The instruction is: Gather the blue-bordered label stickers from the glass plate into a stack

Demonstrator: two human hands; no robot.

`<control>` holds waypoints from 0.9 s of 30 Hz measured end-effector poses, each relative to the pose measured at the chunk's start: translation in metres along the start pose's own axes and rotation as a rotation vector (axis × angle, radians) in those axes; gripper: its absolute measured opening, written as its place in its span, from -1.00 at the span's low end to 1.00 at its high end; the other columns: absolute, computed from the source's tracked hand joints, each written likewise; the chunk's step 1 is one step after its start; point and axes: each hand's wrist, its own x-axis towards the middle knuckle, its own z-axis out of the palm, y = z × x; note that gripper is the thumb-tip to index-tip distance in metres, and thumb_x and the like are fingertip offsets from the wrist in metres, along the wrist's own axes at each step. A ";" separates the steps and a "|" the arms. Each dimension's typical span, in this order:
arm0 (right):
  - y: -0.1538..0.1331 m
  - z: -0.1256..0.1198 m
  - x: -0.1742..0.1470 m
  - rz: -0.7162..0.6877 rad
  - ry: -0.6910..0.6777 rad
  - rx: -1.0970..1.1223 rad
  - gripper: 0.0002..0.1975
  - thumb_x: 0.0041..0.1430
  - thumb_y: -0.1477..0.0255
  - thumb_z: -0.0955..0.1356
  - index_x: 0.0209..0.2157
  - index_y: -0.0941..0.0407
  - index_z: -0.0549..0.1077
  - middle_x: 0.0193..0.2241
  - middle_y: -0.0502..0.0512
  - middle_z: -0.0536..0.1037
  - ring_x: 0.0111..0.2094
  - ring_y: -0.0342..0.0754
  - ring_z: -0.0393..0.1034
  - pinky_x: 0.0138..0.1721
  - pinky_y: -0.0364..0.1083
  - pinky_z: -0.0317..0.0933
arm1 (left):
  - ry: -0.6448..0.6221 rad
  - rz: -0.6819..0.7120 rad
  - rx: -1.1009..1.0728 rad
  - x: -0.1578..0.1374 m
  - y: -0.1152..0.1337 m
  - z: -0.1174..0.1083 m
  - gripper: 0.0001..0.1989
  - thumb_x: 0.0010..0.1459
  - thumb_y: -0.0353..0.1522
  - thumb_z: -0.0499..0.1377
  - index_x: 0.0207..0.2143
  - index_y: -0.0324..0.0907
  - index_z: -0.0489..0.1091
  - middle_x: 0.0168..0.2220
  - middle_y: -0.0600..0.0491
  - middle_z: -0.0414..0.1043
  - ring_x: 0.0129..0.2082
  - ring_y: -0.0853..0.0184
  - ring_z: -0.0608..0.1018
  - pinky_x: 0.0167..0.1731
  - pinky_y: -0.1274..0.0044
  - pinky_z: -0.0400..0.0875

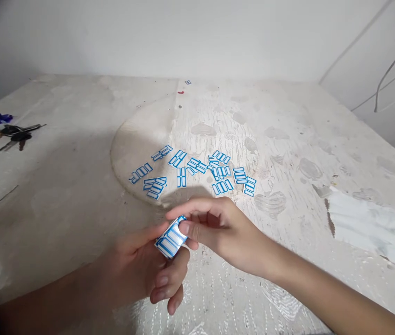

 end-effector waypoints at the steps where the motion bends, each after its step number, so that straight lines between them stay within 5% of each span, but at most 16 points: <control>1: 0.000 0.000 0.000 0.016 0.000 0.002 -0.82 0.20 0.59 0.30 -0.20 0.12 0.49 -0.46 -0.05 0.41 -0.48 -0.31 0.25 -0.46 -0.29 0.18 | 0.012 0.002 0.008 0.000 0.000 0.001 -0.59 0.23 -0.18 -0.11 -0.30 -0.32 0.37 -0.57 0.11 0.18 -0.60 0.47 0.30 -0.38 0.47 0.32; 7: 0.000 0.002 0.000 0.060 0.022 -0.029 -0.86 0.19 0.58 0.30 -0.25 0.13 0.47 -0.54 -0.09 0.37 -0.51 -0.31 0.26 -0.48 -0.32 0.18 | 0.050 0.082 0.101 0.000 -0.003 0.001 -0.67 0.23 -0.22 -0.01 -0.27 -0.34 0.35 -0.45 -0.01 0.33 -0.48 0.40 0.44 -0.34 0.46 0.35; 11: -0.003 0.004 -0.003 0.042 0.065 -0.176 -0.81 0.20 0.54 0.29 -0.16 0.10 0.44 -0.39 0.00 0.42 -0.43 -0.24 0.36 -0.40 -0.24 0.29 | 0.056 0.099 0.130 0.001 -0.005 0.002 -0.66 0.23 -0.24 0.01 -0.40 -0.36 0.35 -0.46 -0.01 0.32 -0.50 0.43 0.45 -0.35 0.48 0.37; 16: -0.010 0.010 -0.013 0.027 -0.015 -0.336 -0.44 0.17 0.43 0.32 0.18 -0.06 0.10 -0.02 0.10 0.34 -0.27 -0.11 0.43 -0.28 -0.11 0.39 | 0.160 0.180 0.125 0.003 -0.006 0.007 -0.75 0.19 -0.25 0.09 -0.31 -0.30 0.37 -0.48 0.07 0.30 -0.48 0.45 0.40 -0.35 0.55 0.35; 21: 0.000 0.017 -0.018 -0.107 0.044 -0.656 -0.23 0.08 0.53 0.36 0.24 -0.09 -0.07 0.10 0.06 0.23 -0.35 -0.21 0.38 -0.08 -0.11 0.33 | 0.202 0.303 0.297 0.005 -0.007 0.004 -0.72 0.24 -0.26 0.02 -0.34 -0.29 0.40 -0.39 0.03 0.33 -0.33 0.43 0.40 -0.25 0.59 0.30; 27: 0.010 0.017 -0.013 -0.270 0.071 -0.827 -0.42 0.14 0.51 0.34 0.17 0.06 0.11 0.09 0.06 0.29 0.13 -0.08 0.13 0.14 -0.10 0.11 | 0.168 0.319 0.311 0.009 -0.008 0.000 -0.76 0.17 -0.25 0.13 -0.27 -0.25 0.46 -0.34 0.02 0.41 -0.25 0.42 0.46 -0.20 0.62 0.30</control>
